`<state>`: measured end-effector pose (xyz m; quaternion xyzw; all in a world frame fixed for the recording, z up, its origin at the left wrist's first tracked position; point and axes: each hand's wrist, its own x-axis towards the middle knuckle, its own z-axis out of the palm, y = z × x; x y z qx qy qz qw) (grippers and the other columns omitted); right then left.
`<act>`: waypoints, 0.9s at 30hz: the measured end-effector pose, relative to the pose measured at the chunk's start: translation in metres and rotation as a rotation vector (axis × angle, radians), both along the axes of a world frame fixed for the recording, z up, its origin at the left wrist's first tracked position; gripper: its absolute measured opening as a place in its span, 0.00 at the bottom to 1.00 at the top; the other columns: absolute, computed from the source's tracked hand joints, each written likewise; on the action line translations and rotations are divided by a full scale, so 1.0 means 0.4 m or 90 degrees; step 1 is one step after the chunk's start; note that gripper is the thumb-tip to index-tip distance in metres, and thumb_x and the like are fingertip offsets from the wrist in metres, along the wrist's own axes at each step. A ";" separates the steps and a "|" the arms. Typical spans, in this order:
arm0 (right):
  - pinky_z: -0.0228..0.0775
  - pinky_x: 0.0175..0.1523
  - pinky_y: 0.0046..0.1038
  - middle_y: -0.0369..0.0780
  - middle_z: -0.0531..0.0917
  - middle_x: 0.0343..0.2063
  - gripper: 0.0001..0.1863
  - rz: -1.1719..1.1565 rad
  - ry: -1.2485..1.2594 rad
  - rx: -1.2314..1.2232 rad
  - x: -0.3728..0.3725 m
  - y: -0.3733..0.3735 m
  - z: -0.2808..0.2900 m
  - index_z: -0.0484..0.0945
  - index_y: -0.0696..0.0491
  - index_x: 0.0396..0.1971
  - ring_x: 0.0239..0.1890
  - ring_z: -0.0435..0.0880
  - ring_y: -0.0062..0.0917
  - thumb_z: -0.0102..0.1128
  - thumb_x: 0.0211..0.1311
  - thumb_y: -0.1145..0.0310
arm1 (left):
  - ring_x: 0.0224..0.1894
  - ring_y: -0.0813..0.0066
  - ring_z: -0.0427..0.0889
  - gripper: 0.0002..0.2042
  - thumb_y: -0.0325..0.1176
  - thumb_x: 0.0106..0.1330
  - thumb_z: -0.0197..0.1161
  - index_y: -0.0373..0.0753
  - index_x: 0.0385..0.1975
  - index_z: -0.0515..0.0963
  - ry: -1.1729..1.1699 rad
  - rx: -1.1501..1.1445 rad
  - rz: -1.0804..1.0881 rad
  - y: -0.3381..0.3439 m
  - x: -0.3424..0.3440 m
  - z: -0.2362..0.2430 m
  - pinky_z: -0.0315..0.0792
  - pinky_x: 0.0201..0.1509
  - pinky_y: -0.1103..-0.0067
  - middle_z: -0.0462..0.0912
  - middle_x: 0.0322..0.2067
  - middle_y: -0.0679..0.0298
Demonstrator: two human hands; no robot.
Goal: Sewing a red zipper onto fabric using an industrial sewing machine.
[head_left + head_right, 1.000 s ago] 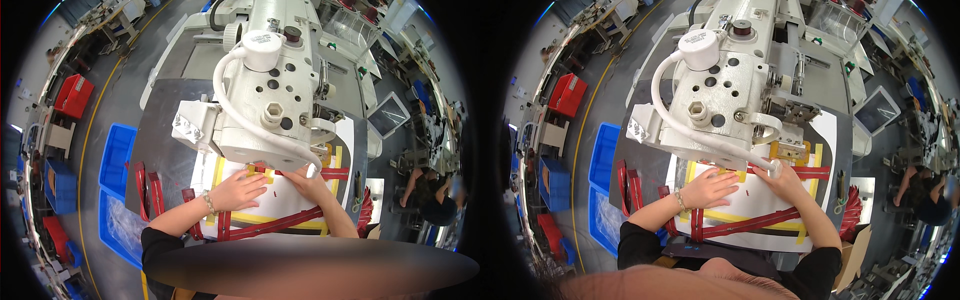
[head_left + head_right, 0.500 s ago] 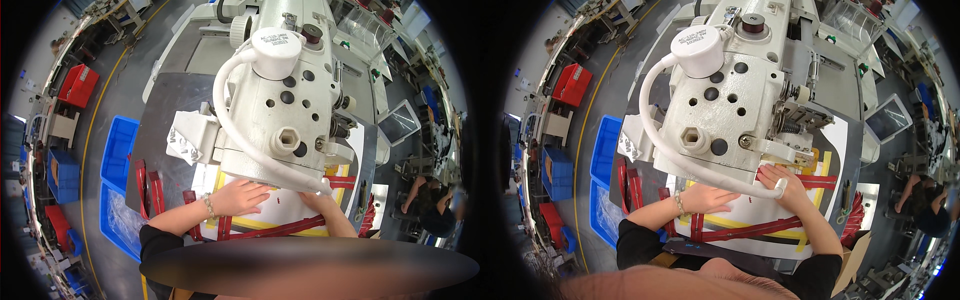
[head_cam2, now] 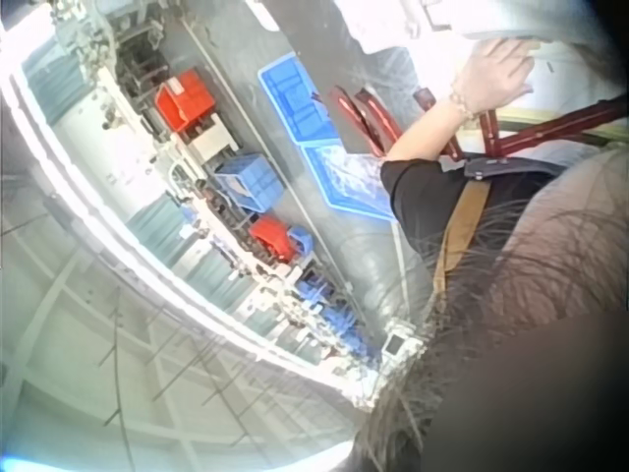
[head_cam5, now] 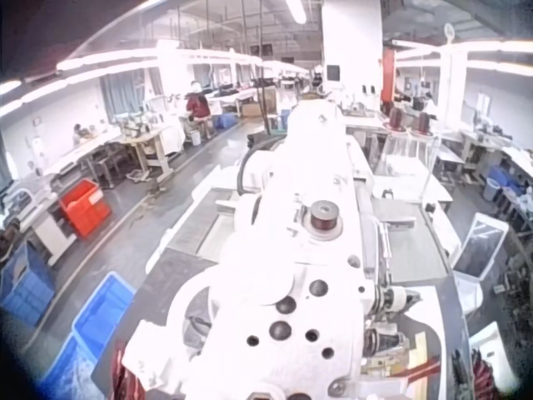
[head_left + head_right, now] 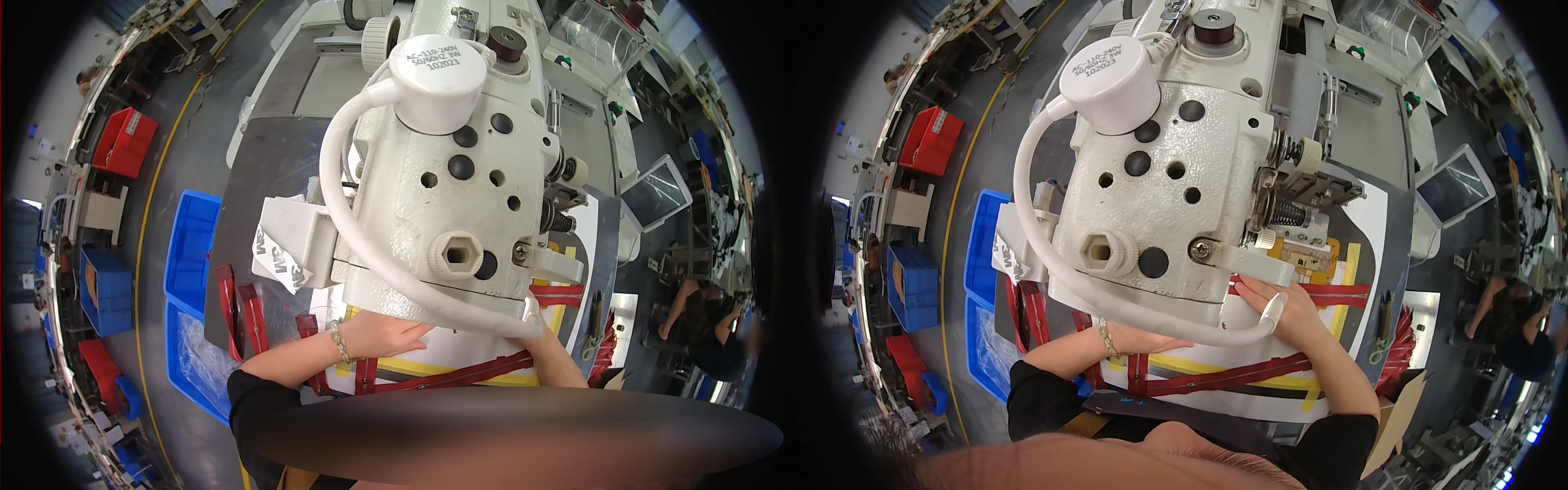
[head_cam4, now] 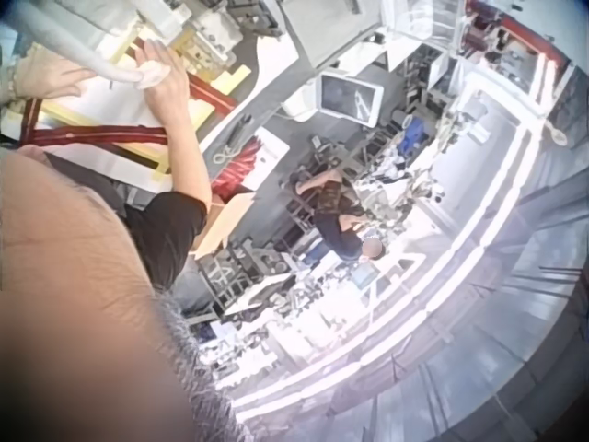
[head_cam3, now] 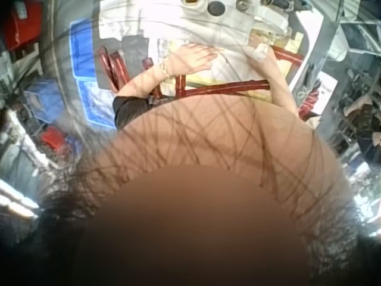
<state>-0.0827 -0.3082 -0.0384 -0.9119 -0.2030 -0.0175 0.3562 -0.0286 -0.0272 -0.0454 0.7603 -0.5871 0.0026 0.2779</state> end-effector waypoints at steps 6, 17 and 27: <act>0.72 0.52 0.35 0.40 0.83 0.43 0.21 0.005 -0.015 0.015 0.009 -0.003 -0.008 0.80 0.52 0.45 0.46 0.81 0.34 0.58 0.46 0.72 | 0.47 0.71 0.79 0.21 0.46 0.68 0.54 0.41 0.56 0.70 -0.091 0.111 -0.041 0.017 -0.013 -0.037 0.74 0.48 0.78 0.77 0.50 0.60; 0.66 0.62 0.37 0.41 0.82 0.41 0.19 0.037 -0.023 0.002 0.005 -0.011 -0.037 0.81 0.51 0.43 0.46 0.81 0.31 0.57 0.47 0.72 | 0.68 0.69 0.57 0.30 0.51 0.73 0.40 0.33 0.66 0.53 -0.580 0.385 -0.038 0.035 -0.021 -0.044 0.51 0.72 0.73 0.58 0.66 0.57; 0.71 0.57 0.37 0.41 0.82 0.42 0.18 0.044 -0.133 -0.094 0.024 0.002 0.044 0.81 0.51 0.41 0.45 0.81 0.35 0.58 0.46 0.73 | 0.56 0.66 0.72 0.22 0.48 0.70 0.48 0.43 0.59 0.66 0.206 0.114 -0.014 0.014 -0.022 -0.068 0.64 0.62 0.72 0.72 0.54 0.59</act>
